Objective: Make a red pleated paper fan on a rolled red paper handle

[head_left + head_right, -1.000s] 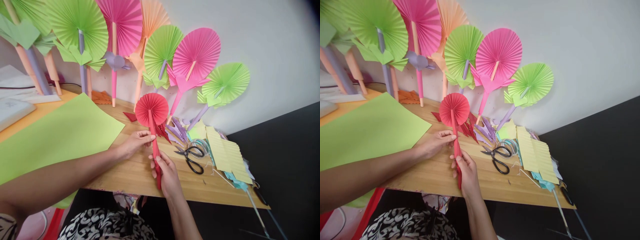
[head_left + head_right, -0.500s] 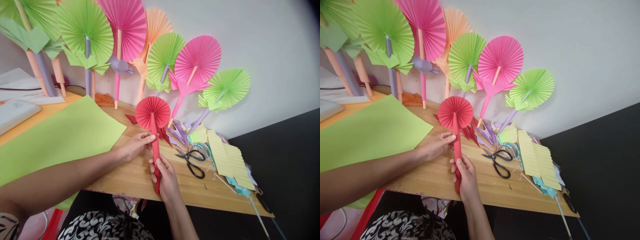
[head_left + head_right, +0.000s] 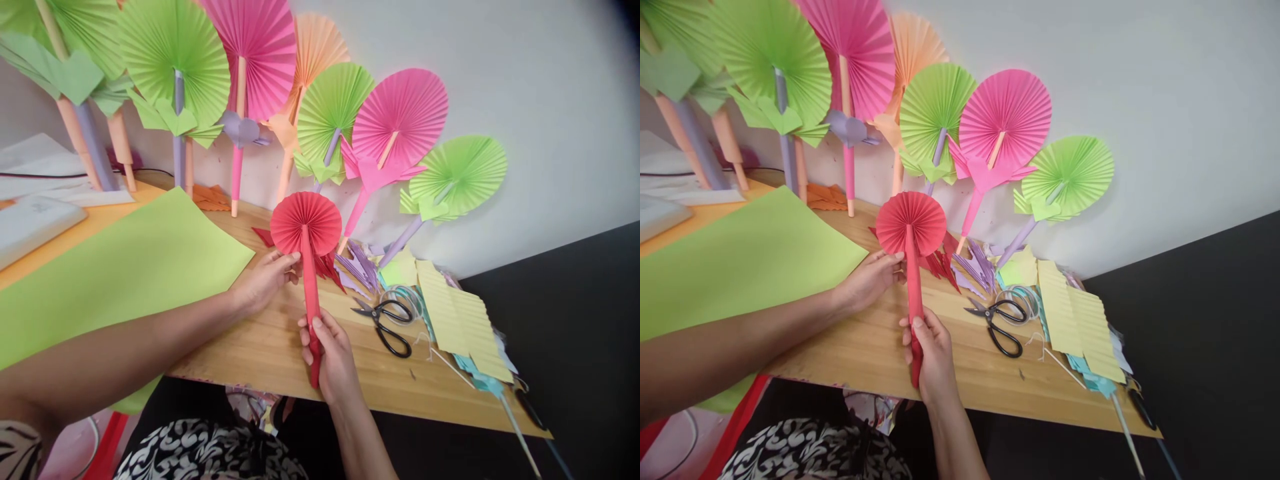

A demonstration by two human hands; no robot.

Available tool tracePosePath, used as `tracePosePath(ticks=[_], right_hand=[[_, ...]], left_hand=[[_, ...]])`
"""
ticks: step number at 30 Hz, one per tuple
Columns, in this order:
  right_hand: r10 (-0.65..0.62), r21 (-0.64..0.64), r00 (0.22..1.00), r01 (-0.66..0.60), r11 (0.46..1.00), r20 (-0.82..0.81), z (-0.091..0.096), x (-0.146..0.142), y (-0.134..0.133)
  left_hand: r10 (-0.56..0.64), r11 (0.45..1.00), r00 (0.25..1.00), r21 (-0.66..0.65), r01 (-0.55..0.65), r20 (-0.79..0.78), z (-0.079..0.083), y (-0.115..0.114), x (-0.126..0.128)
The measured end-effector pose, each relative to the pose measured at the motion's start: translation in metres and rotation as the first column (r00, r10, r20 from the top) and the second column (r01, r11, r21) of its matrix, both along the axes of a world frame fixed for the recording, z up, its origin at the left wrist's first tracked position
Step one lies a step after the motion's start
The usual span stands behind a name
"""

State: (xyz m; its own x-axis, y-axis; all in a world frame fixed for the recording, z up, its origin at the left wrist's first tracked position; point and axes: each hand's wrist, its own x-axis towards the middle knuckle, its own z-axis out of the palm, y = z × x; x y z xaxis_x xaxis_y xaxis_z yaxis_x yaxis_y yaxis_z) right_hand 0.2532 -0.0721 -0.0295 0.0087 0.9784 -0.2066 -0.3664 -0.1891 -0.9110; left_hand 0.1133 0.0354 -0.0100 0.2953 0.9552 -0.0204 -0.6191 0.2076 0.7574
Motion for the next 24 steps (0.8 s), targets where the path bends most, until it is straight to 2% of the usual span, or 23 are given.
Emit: tracePosePath(ticks=[3, 8, 12, 17, 20, 24], right_hand=[[-0.006, 0.002, 1.0, 0.006, 1.0, 0.0, 0.001, -0.001, 0.001], [-0.036, -0.016, 0.999, 0.035, 0.999, -0.017, 0.003, -0.003, 0.001], [-0.031, -0.008, 1.0, 0.031, 0.999, -0.007, 0.002, -0.005, -0.001], [0.0, 0.028, 0.999, -0.001, 1.0, 0.047, 0.005, 0.002, 0.003], [-0.11, 0.102, 0.984, 0.096, 0.99, 0.143, 0.012, 0.013, 0.014], [-0.323, 0.251, 0.896, 0.251, 0.935, 0.305, 0.024, 0.019, 0.03]], left_hand=[[-0.03, 0.999, 0.999, -0.025, 0.03, -0.012, -0.001, -0.002, 0.001], [-0.155, 0.987, 0.988, -0.031, 0.155, 0.006, -0.006, -0.008, 0.006], [-0.181, 0.982, 0.983, -0.048, 0.182, 0.023, -0.009, -0.009, 0.007], [-0.2, 0.979, 0.98, -0.04, 0.2, 0.005, -0.005, -0.009, 0.003], [-0.181, 0.982, 0.983, -0.056, 0.18, -0.012, -0.002, -0.01, 0.003], [-0.19, 0.98, 0.981, -0.06, 0.187, -0.047, -0.001, -0.012, 0.004]])
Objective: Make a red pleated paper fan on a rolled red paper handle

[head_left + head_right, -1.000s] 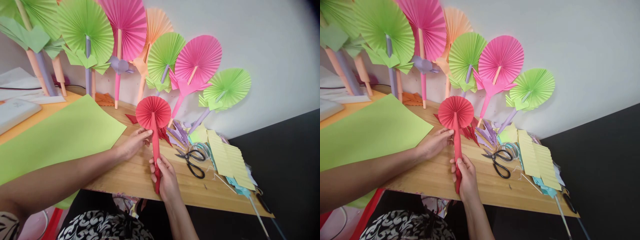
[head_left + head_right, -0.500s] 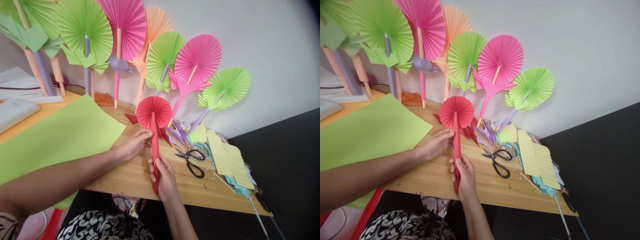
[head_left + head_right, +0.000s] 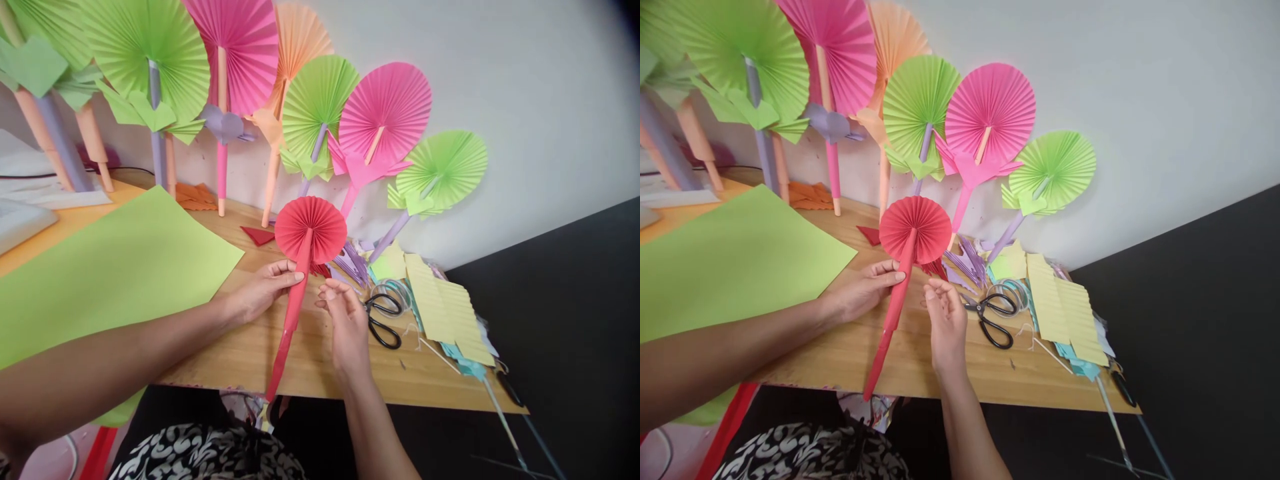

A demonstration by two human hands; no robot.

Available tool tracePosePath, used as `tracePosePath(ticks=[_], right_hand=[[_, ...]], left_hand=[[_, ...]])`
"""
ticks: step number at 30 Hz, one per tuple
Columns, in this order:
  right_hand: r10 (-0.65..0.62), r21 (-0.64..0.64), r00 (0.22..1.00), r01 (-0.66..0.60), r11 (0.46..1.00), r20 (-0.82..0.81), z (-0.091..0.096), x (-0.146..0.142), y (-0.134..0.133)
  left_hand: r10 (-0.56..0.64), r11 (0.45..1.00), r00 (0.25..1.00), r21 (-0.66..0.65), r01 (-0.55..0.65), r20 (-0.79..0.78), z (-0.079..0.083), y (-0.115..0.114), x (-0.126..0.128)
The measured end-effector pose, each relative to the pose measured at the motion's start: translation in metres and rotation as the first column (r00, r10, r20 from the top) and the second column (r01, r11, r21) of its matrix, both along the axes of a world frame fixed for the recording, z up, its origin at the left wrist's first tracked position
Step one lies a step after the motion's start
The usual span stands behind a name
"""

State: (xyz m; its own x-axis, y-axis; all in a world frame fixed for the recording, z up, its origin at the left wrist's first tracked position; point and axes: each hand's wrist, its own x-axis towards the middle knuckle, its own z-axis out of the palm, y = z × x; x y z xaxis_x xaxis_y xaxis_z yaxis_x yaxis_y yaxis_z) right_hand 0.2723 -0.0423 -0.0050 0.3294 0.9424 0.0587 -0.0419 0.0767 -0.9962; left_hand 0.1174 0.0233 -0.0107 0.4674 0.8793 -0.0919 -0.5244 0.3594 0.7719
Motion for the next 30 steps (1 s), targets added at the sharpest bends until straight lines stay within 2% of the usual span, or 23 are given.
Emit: tracePosePath(ticks=[5, 8, 11, 16, 19, 22, 24, 27, 30], right_hand=[[-0.048, 0.122, 0.971, 0.02, 0.992, 0.236, 0.013, -0.008, 0.008], [-0.037, 0.133, 0.938, -0.01, 0.991, 0.344, 0.02, -0.011, 0.012], [-0.026, 0.126, 0.929, -0.022, 0.992, 0.369, 0.024, -0.012, 0.017], [-0.007, 0.112, 0.961, -0.025, 0.993, 0.276, 0.022, -0.014, 0.02], [-0.055, 0.125, 0.987, 0.036, 0.991, 0.152, 0.015, -0.014, 0.017], [-0.055, 0.07, 0.998, 0.052, 0.996, 0.037, 0.005, -0.012, 0.016], [-0.001, 0.044, 1.0, 0.001, 0.999, -0.012, 0.002, -0.011, 0.017], [0.118, 0.085, 0.992, -0.115, 0.99, -0.039, 0.004, -0.013, 0.022], [0.147, 0.119, 0.987, -0.139, 0.983, -0.063, 0.01, -0.015, 0.028]], left_hand=[[-0.024, 1.0, 0.999, 0.002, 0.024, -0.024, -0.001, -0.001, 0.001], [-0.042, 0.999, 0.999, 0.003, 0.042, -0.034, -0.003, -0.001, 0.001], [-0.068, 0.998, 0.996, -0.002, 0.068, -0.049, -0.005, -0.002, 0.001], [-0.104, 0.994, 0.993, 0.014, 0.105, -0.047, -0.008, -0.001, 0.002], [-0.112, 0.993, 0.993, 0.037, 0.113, -0.028, -0.008, 0.001, 0.002], [-0.113, 0.992, 0.994, 0.055, 0.113, -0.002, -0.009, 0.003, 0.001], [-0.134, 0.99, 0.991, 0.055, 0.133, 0.006, -0.01, 0.002, 0.0], [-0.168, 0.984, 0.986, 0.059, 0.169, -0.015, -0.01, 0.0, 0.0], [-0.188, 0.98, 0.982, 0.06, 0.189, -0.035, -0.01, -0.003, 0.0]])
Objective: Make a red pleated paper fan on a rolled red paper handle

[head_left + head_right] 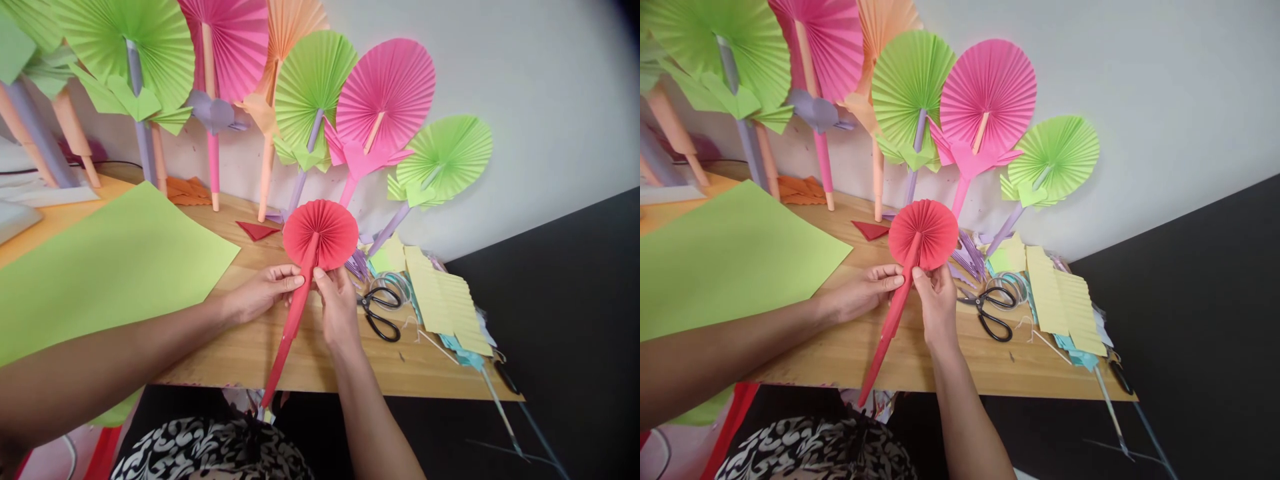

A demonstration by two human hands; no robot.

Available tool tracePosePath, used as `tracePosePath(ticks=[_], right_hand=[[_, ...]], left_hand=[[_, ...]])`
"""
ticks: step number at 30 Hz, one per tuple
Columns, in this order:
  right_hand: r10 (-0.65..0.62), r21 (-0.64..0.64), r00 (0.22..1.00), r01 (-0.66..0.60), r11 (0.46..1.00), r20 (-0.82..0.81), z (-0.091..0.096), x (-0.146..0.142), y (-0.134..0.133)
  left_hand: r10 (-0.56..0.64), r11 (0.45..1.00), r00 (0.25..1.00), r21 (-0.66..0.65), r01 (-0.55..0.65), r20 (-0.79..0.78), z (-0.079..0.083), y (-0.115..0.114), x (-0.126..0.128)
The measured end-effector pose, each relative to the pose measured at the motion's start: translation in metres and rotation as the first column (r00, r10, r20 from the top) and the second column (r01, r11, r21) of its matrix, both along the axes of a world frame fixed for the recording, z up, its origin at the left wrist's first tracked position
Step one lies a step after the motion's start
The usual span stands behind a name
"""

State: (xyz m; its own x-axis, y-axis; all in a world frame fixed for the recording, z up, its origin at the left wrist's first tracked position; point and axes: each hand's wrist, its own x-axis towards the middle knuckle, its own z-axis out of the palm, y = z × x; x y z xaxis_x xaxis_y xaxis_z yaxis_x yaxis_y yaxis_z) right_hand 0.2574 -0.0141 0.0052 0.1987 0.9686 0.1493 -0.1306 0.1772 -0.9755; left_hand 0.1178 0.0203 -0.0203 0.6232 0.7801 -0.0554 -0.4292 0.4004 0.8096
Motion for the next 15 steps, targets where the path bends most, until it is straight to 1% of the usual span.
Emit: tracePosePath(ticks=[3, 7, 12, 15], right_hand=[[-0.07, 0.015, 0.997, 0.07, 0.997, 0.03, 0.004, 0.0, 0.005], [-0.164, 0.075, 0.974, 0.154, 0.985, 0.155, 0.004, 0.002, 0.008], [-0.257, 0.113, 0.91, 0.232, 0.966, 0.326, 0.004, 0.004, 0.01], [-0.298, 0.122, 0.873, 0.272, 0.955, 0.387, 0.005, 0.005, 0.012]], left_hand=[[-0.034, 0.999, 0.999, -0.006, 0.034, 0.016, 0.0, -0.001, 0.001], [-0.061, 0.998, 0.998, 0.004, 0.061, 0.02, -0.001, -0.001, 0.002], [-0.039, 0.999, 0.999, 0.004, 0.039, -0.003, -0.002, 0.0, 0.001], [-0.027, 1.0, 0.999, 0.006, 0.027, -0.02, -0.001, 0.0, 0.002]])
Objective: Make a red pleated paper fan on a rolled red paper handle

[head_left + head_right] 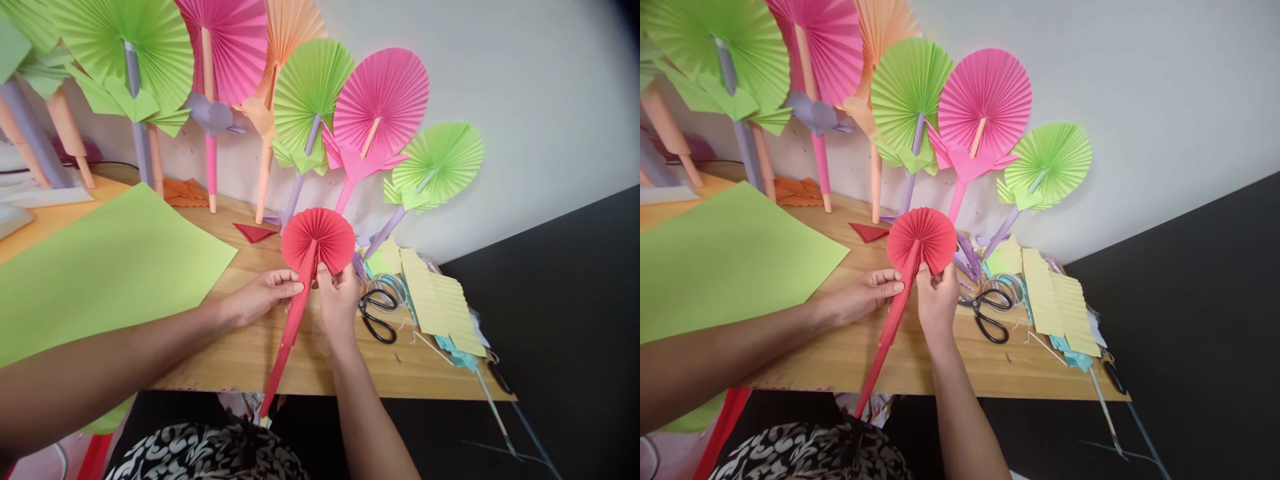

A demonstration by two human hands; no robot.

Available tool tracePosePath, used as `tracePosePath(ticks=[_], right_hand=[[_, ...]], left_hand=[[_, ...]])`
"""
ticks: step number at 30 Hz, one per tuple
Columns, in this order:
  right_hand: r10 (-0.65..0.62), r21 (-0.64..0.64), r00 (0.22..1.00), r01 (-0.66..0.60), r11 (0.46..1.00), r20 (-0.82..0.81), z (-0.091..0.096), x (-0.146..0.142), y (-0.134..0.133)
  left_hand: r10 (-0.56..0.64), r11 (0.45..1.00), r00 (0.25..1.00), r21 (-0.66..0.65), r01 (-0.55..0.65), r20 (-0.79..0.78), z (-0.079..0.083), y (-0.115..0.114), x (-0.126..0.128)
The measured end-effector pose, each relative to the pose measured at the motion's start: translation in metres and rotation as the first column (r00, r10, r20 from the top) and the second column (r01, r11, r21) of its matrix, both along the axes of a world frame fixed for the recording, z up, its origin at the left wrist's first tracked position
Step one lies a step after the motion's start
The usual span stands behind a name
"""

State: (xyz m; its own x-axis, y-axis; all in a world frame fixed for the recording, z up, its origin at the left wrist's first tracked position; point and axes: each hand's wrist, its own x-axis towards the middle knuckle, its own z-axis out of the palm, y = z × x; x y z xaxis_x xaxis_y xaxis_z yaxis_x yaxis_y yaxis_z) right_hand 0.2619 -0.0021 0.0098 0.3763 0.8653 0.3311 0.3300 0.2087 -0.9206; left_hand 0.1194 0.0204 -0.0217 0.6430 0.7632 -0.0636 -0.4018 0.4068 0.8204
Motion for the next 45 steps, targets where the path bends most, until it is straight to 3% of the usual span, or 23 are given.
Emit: tracePosePath(ticks=[4, 11, 23, 31, 40, 43, 45], right_hand=[[-0.038, -0.019, 0.998, 0.037, 0.999, -0.05, -0.001, -0.002, 0.003], [0.077, 0.002, 0.907, -0.084, 0.997, -0.413, -0.004, -0.014, 0.003], [0.101, -0.092, 0.753, -0.21, 0.973, -0.65, -0.007, -0.028, -0.008], [0.126, -0.05, 0.663, -0.239, 0.97, -0.738, -0.005, -0.033, -0.011], [0.216, -0.013, 0.65, -0.328, 0.945, -0.729, -0.005, -0.029, -0.017], [0.282, -0.007, 0.692, -0.383, 0.924, -0.665, -0.007, -0.023, -0.026], [0.263, -0.05, 0.752, -0.365, 0.93, -0.605, -0.011, -0.021, -0.035]], left_hand=[[-0.007, 1.0, 1.0, 0.019, 0.008, -0.019, 0.001, 0.0, 0.001], [-0.048, 0.998, 0.999, 0.049, 0.048, -0.012, 0.001, -0.001, 0.0], [-0.05, 0.995, 0.999, 0.087, 0.049, 0.011, 0.0, -0.001, 0.0], [-0.013, 0.997, 1.0, 0.075, 0.013, -0.001, -0.003, -0.002, 0.001], [0.004, 0.997, 1.0, 0.078, -0.005, 0.007, -0.001, -0.001, 0.001], [0.056, 0.996, 0.998, 0.063, -0.058, 0.02, -0.002, 0.003, 0.0], [0.125, 0.99, 0.992, 0.065, -0.125, 0.0, -0.002, 0.006, 0.0]])
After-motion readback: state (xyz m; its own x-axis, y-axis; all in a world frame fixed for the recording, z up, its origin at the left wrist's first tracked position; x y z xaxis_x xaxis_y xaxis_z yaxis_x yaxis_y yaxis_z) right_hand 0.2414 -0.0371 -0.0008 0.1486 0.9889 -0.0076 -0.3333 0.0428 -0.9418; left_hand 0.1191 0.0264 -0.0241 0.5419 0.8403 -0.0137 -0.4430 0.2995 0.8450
